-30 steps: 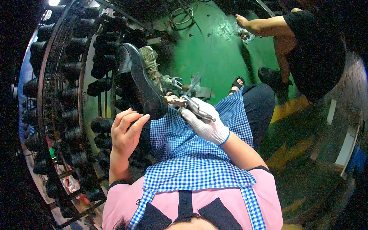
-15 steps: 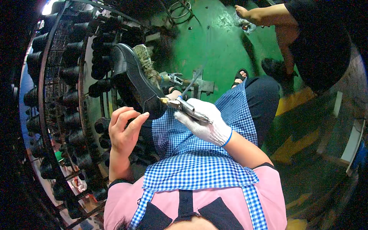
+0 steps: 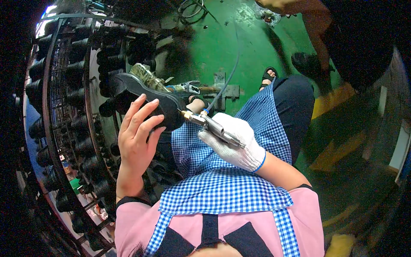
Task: Applying a spray or cleaning solution to black shoes on a manufacturing line.
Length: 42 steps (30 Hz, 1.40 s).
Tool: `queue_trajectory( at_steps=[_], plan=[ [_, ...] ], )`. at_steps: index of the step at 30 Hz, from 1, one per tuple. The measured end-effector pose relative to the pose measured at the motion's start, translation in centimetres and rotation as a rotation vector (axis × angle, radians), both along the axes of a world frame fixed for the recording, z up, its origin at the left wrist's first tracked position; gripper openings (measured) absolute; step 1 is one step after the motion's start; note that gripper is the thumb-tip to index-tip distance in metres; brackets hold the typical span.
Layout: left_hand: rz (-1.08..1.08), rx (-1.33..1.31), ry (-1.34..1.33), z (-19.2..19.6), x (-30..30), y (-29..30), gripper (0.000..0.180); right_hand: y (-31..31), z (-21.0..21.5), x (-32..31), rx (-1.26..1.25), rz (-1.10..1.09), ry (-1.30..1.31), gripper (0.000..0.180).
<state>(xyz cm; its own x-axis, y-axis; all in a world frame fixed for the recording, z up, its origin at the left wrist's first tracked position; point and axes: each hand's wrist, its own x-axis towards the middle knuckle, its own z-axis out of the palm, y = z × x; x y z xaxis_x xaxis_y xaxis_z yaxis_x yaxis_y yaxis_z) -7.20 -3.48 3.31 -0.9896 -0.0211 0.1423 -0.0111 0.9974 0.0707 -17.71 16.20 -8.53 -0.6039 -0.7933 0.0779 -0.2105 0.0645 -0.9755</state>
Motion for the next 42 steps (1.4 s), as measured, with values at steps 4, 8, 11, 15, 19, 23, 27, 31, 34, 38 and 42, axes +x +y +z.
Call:
queue_trajectory(
  at_steps=[4, 8, 11, 15, 19, 23, 27, 31, 34, 38, 42],
  plan=[
    [0.007, 0.07, 0.002, -0.4, -1.1, -0.3, 0.043, -0.1, -0.1, -0.1, -0.048, -0.07, 0.049, 0.017],
    [0.038, 0.075, 0.018, -0.9, -2.8, -0.5, 0.045, -0.7, -0.5, -0.7, -0.071, -0.131, 0.075, 0.015],
    [0.073, 0.096, 0.054, -1.2, -4.7, -0.9, 0.047, -1.6, -0.2, -1.6, -0.055, -0.164, 0.111, 0.014],
    [0.094, -0.039, 0.071, -1.1, -7.4, -2.0, 0.043, -3.3, -0.1, -3.2, -0.13, -0.207, 0.096, 0.01],
    [0.16, -0.196, 0.037, -0.9, -9.3, -4.1, 0.038, -6.2, -0.1, -4.2, -0.195, -0.265, 0.08, 0.015],
    [0.217, -0.297, 0.028, -1.3, -10.3, -7.0, 0.035, -8.8, -0.9, -4.7, -0.202, -0.24, 0.009, 0.017],
    [0.328, -0.291, -0.028, -0.9, -10.7, -8.8, 0.039, -10.8, -1.0, -4.5, -0.208, -0.245, 0.088, 0.021],
    [0.44, -0.207, -0.09, -0.4, -10.4, -10.1, 0.043, -11.8, -1.4, -3.3, -0.243, -0.269, 0.065, 0.022],
    [0.448, -0.197, -0.06, -0.5, -10.0, -11.2, 0.045, -11.7, -1.3, -2.3, -0.193, -0.265, 0.1, 0.025],
    [0.52, -0.147, -0.058, -0.2, -9.8, -11.6, 0.049, -10.8, -1.2, -1.3, -0.226, -0.223, 0.121, 0.021],
    [0.556, -0.077, -0.039, -0.4, -9.5, -12.1, 0.05, -9.4, -0.6, -0.8, -0.204, -0.156, 0.216, 0.015]
  ],
)
